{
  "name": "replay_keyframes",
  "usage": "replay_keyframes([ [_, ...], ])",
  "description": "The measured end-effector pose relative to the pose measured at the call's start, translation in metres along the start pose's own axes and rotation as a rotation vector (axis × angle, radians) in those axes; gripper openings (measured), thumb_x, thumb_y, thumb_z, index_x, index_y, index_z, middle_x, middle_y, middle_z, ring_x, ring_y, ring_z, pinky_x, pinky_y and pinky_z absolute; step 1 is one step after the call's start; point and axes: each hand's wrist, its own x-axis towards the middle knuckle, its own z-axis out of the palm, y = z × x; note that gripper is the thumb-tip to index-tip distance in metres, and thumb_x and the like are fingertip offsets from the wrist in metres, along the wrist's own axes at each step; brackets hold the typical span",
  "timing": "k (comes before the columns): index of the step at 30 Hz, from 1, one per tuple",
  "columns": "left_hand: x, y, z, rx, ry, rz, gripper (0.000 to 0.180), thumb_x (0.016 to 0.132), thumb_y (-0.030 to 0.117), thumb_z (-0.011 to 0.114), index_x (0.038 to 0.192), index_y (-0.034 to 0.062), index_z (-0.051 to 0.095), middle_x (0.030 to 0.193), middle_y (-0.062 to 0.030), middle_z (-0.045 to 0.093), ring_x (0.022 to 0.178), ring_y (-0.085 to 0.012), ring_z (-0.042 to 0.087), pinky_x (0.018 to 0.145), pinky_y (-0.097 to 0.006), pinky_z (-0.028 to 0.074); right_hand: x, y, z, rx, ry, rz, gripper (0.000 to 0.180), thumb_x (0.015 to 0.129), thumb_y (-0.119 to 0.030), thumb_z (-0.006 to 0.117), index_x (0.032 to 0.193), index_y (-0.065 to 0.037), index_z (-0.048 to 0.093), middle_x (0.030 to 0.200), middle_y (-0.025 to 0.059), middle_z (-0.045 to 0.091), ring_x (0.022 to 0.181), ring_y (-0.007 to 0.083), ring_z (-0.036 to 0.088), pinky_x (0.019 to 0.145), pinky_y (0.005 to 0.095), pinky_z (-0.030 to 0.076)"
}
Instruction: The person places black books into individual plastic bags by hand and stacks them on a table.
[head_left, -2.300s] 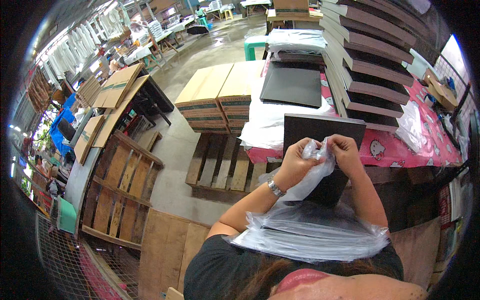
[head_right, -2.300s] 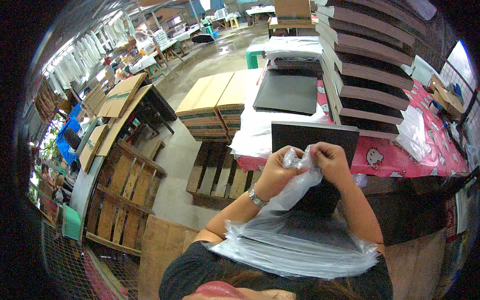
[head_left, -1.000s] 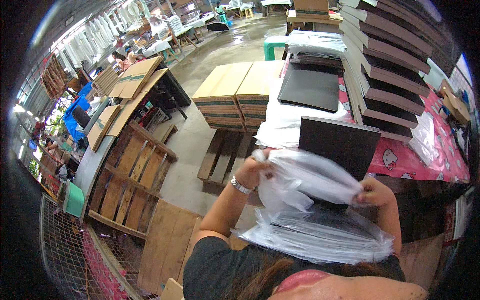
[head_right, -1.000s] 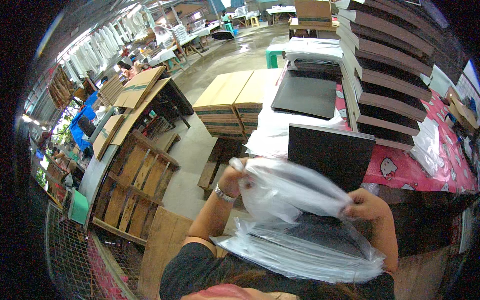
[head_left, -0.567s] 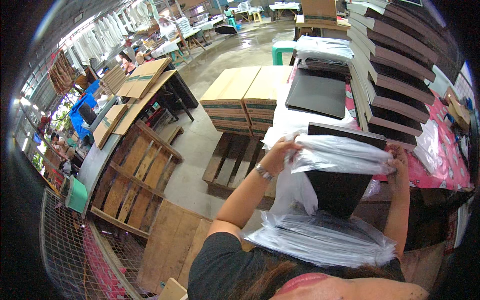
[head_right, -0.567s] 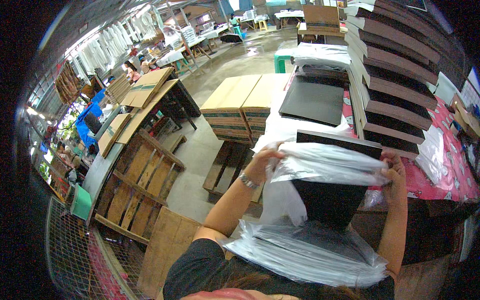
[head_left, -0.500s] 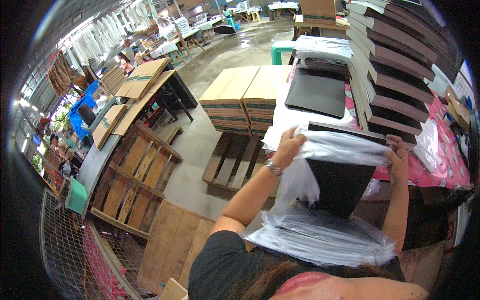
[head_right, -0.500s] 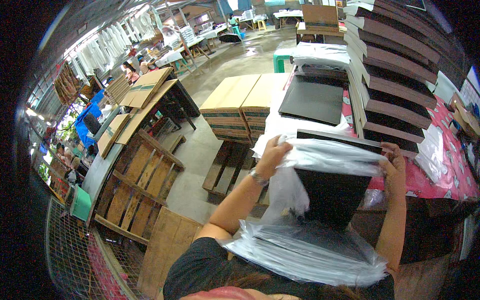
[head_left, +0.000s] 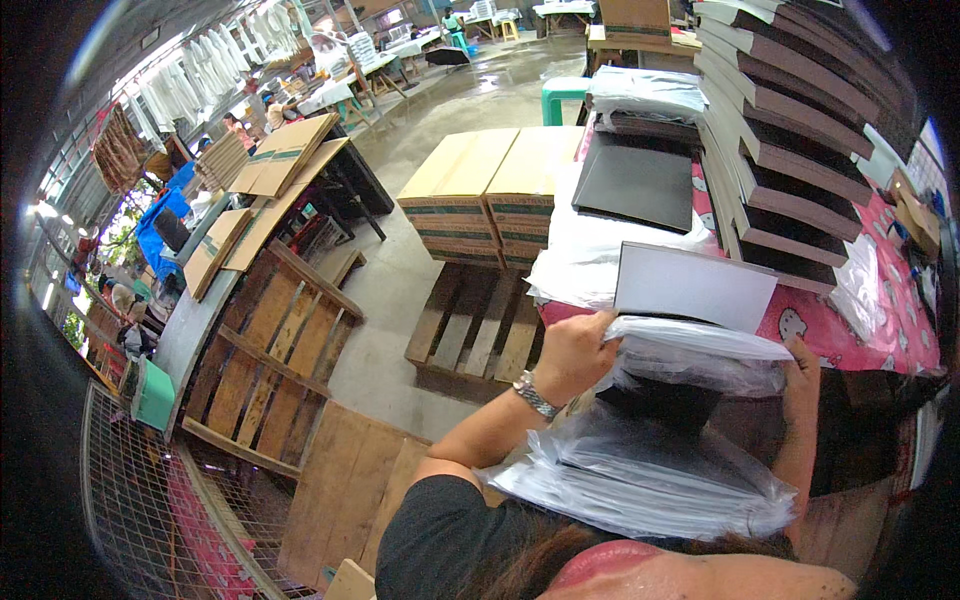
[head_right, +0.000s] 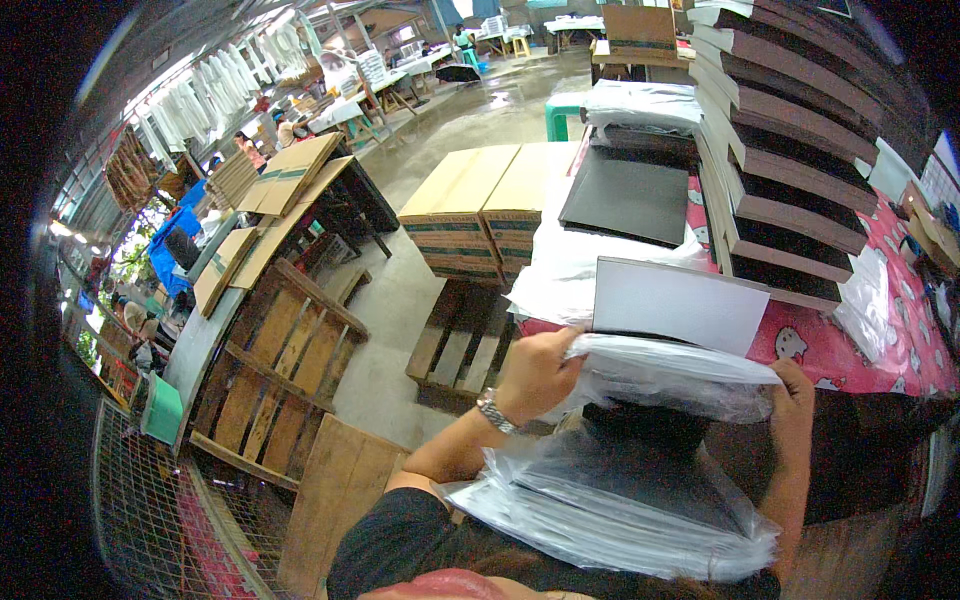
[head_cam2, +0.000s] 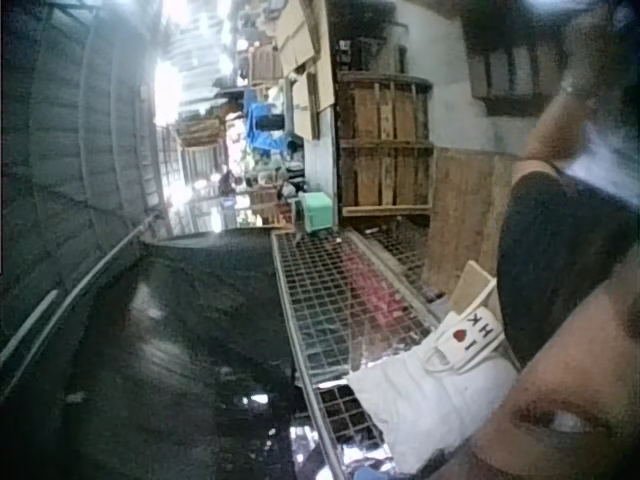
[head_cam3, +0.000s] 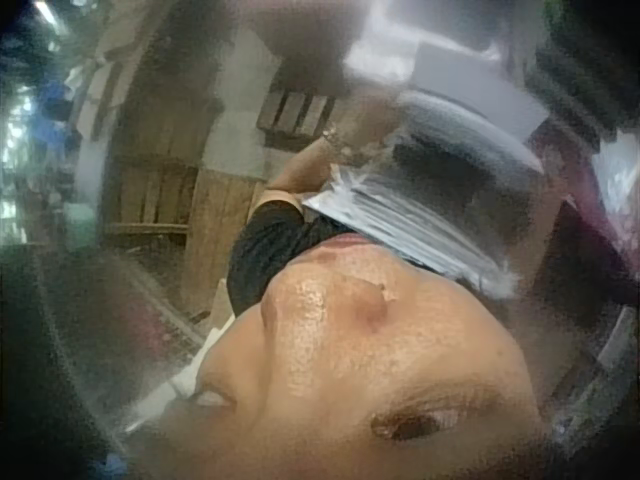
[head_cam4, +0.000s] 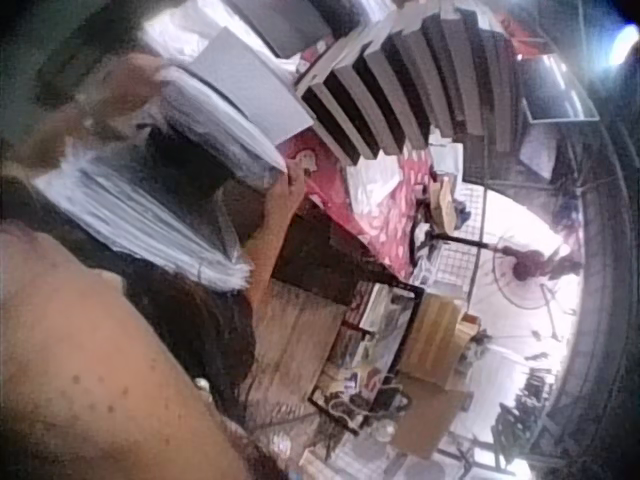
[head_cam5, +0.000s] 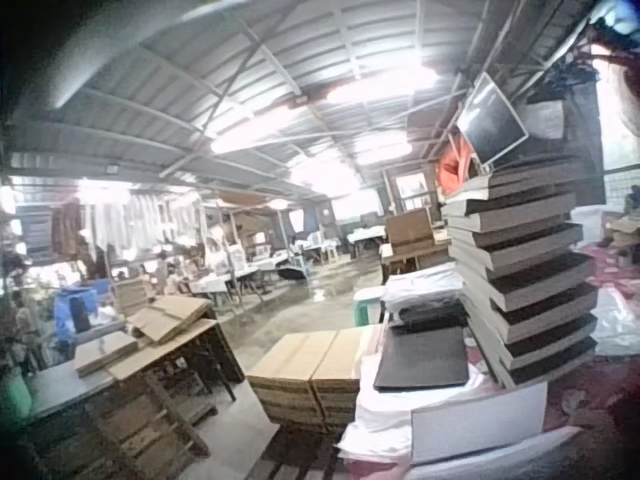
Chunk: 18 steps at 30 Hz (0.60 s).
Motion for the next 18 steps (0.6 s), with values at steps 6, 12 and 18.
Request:
replay_keyframes([
  [6,-0.004,-0.001,-0.041,-0.509,-0.468,-0.444,0.023,0.086,0.022,0.059,0.079,0.0015,0.066,0.057,0.0033,0.052,0.056,-0.0029,0.046,0.048,-0.022,0.038,-0.023,-0.014,-0.030,0.502,-0.106,0.091,0.041,0.066,-0.016,0.071,0.103,-0.003,0.058,0.080,0.0005,0.051,0.074,0.0091,0.050,0.065,0.0195,0.039],
  [12,-0.013,0.000,-0.051,-0.756,-0.714,-0.620,0.022,0.083,0.024,0.064,0.080,0.0020,0.067,0.062,0.0025,0.056,0.057,-0.0041,0.049,0.051,-0.021,0.039,-0.053,-0.005,-0.029,0.576,-0.098,0.218,0.044,0.068,-0.018,0.072,0.106,-0.003,0.055,0.084,0.0019,0.052,0.071,0.0089,0.051,0.064,0.0190,0.041],
  [18,-0.049,-0.074,0.029,-0.956,-0.880,-0.937,0.031,0.082,0.028,0.064,0.098,0.0014,0.060,0.072,0.0006,0.059,0.061,-0.0071,0.053,0.055,-0.022,0.042,-0.072,0.025,0.004,0.601,-0.233,0.341,0.040,0.074,-0.023,0.070,0.104,-0.002,0.056,0.089,0.0044,0.055,0.075,0.0126,0.055,0.068,0.0233,0.044],
])
